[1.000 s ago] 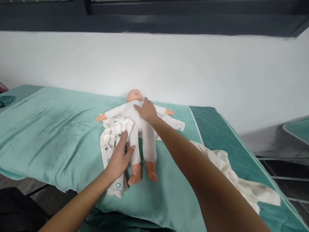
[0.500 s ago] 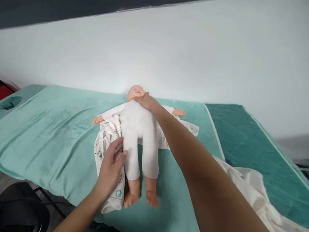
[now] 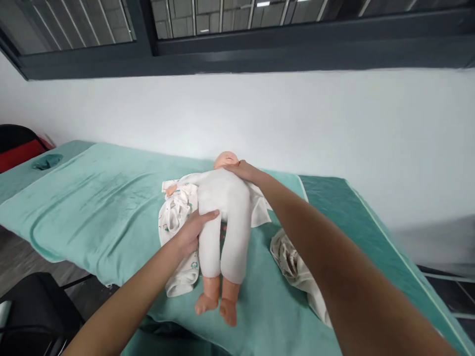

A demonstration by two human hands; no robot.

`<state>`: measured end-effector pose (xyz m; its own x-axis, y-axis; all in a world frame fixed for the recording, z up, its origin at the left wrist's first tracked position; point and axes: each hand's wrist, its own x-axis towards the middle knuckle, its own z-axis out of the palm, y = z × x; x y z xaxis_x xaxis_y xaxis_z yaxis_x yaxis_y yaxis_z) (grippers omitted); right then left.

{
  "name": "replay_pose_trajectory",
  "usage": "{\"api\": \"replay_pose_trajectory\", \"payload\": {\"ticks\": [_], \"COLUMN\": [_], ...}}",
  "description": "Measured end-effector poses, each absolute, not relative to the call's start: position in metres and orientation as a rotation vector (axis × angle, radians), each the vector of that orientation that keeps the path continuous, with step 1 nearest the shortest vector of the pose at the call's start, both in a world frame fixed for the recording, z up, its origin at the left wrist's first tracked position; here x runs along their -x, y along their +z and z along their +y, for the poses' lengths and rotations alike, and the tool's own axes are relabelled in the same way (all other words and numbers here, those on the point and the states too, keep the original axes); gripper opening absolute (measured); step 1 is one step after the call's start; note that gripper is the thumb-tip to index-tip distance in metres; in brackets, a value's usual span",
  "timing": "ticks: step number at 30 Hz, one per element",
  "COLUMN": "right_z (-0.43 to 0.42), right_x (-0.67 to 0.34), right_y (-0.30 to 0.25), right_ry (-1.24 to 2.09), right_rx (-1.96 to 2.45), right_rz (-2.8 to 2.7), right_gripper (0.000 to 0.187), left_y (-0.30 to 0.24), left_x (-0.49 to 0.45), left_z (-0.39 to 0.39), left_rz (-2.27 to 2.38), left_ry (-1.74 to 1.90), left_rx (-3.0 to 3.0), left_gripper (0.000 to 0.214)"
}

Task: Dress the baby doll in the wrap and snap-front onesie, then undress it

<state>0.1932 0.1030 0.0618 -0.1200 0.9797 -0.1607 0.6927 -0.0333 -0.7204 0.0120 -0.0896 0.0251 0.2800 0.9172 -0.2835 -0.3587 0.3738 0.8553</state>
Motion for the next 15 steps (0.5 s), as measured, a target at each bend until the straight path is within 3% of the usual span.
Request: {"api": "replay_pose_trajectory", "payload": {"ticks": [4, 9, 15], "right_z": [0.084, 0.079, 0.096], "right_x": [-0.192, -0.122, -0.012], "right_y": [0.08, 0.087, 0.071], "right_ry": [0.952, 0.985, 1.055], "right_rx": [1.787, 1.748, 1.465], "right_rz": [-1.82, -1.874, -1.934], "right_gripper": [0.086, 0.099, 0.089], "left_y": [0.04, 0.043, 0.041], "left_x": [0.021, 0.101, 0.205], "left_z": [-0.099, -0.107, -0.093], "left_rz": [0.89, 1.135, 1.404], "left_ry": [0.952, 1.009, 1.111], "left_rx": [-0.827, -1.019, -1.104], "left_gripper": [0.066, 0.06, 0.051]}}
